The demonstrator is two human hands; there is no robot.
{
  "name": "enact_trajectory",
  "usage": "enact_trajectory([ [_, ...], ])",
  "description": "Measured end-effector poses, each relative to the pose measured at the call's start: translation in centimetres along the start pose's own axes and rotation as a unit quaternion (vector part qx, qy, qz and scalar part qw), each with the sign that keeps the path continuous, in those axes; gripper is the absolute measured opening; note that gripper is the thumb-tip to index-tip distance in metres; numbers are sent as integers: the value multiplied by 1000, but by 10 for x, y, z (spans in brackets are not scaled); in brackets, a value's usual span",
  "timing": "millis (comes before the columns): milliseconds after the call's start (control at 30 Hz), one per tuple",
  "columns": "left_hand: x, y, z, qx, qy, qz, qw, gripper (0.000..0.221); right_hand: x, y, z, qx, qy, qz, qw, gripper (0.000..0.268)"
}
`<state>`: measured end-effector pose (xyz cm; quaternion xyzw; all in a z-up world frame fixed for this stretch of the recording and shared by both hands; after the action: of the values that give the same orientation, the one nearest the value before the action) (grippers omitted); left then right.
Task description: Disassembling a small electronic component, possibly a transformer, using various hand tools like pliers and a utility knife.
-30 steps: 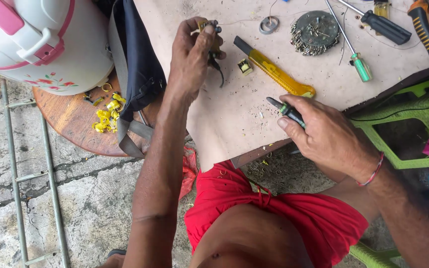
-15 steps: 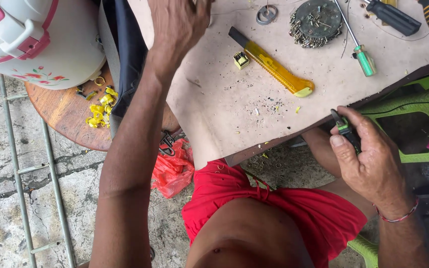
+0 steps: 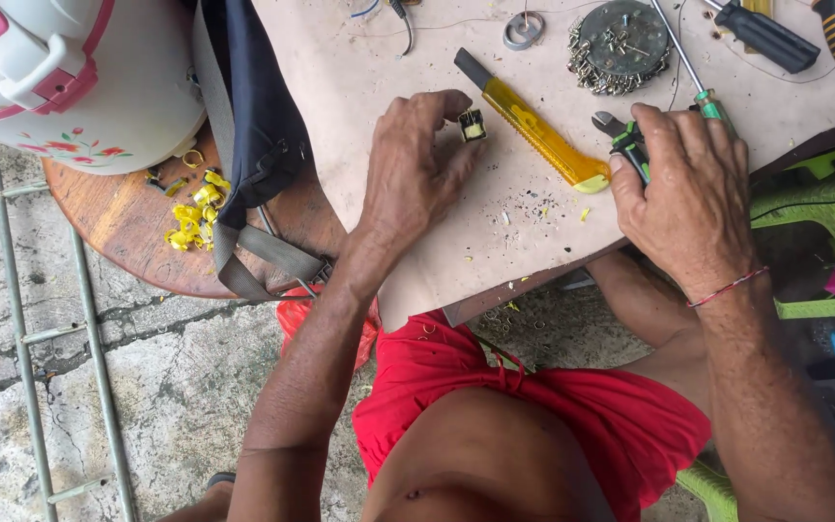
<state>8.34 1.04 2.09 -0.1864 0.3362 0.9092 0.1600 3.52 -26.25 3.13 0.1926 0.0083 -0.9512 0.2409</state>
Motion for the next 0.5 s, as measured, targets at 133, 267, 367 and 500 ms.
enact_trajectory([
  [133, 23, 22, 12, 241, -10, 30, 970, 26, 0, -2, -5, 23, 2, 19, 1000, 49],
  [267, 32, 33, 9, 472, -31, 83, 877, 28, -4, -4, -1, 22, 33, 45, 998, 51],
  [367, 36, 36, 9, 484, -33, 101, 869, 31, -5, -22, 26, -52, 108, 65, 991, 27],
  [500, 44, 49, 14, 477, -40, 90, 873, 26, -4, -54, 54, -144, 150, 105, 973, 7],
])
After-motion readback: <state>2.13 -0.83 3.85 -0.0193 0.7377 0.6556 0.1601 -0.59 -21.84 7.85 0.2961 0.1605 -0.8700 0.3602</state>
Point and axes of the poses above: each hand's wrist, its own x-axis away from the middle knuckle, its own z-axis out of the back of the hand, y = z × x, the point moved 3 cm from there along -x, towards the middle knuckle, and after that the axes turned 11 degrees about z, right-handed, at the moved point
